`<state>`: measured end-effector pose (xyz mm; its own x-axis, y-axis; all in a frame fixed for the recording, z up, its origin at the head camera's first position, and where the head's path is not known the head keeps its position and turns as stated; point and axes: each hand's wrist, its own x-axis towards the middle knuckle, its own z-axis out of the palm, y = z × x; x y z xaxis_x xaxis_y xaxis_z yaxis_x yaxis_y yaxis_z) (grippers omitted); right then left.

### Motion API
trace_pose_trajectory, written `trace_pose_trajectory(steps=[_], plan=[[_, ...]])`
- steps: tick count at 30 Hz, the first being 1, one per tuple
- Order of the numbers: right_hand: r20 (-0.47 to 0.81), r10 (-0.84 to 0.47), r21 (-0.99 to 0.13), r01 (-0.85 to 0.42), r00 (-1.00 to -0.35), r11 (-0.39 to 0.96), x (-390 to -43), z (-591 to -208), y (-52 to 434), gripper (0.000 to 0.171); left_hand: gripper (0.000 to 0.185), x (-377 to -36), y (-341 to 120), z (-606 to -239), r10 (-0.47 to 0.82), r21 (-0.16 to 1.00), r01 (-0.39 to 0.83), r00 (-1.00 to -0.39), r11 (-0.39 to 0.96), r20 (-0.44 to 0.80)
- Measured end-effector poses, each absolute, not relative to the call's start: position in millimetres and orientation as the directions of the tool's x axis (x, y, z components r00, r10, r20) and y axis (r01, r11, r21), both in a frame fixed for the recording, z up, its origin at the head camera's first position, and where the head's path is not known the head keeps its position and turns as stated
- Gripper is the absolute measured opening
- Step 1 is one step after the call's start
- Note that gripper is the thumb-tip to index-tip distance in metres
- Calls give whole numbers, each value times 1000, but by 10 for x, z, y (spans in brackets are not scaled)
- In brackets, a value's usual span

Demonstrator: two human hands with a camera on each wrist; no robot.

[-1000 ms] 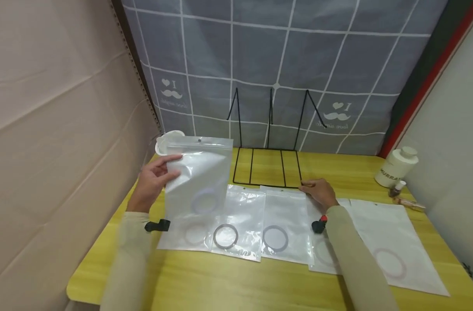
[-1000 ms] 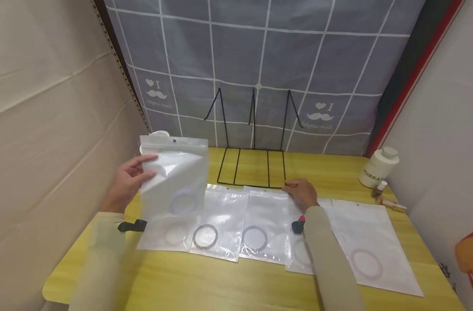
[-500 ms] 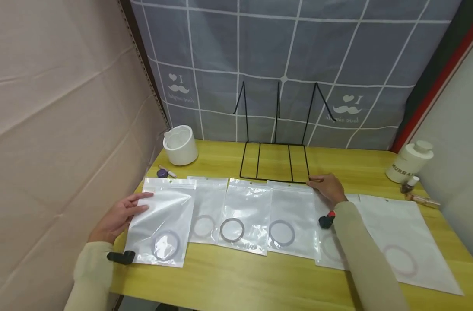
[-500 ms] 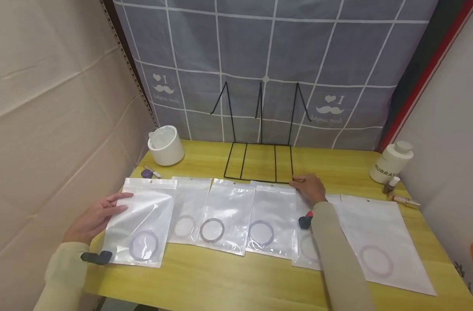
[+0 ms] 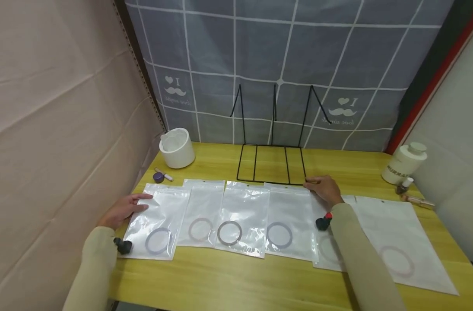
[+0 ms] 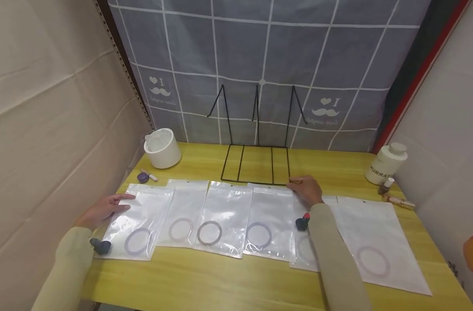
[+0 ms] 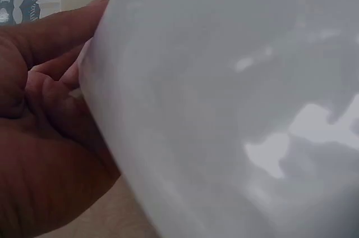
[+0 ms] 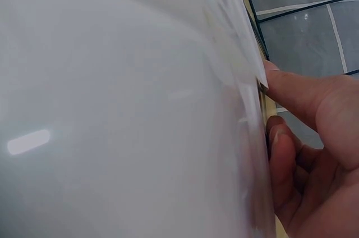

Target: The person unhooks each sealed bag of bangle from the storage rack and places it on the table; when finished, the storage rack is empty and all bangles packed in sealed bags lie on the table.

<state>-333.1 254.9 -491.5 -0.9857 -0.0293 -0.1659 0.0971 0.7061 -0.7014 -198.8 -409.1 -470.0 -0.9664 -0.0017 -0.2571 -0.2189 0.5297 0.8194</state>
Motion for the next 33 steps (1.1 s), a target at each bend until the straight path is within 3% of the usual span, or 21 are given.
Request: trace_pose_trajectory(steps=[17,24,33], plan=[[-175,-20,-699,110,-984,707,-3339,-4899,2528,56,59,-2136,-4074,-4730,-142,551,-309,-935,776,-324],[-171,-22,-700,105,-985,707,-3325,-4897,2523,55,59,-2120,-4068,-4735,-134,518,-275,-947,810,-292],[-196,-25,-714,125,-980,688,-3314,-4884,2544,58,62,-2075,-3961,-4637,-174,457,-345,-911,820,-374]])
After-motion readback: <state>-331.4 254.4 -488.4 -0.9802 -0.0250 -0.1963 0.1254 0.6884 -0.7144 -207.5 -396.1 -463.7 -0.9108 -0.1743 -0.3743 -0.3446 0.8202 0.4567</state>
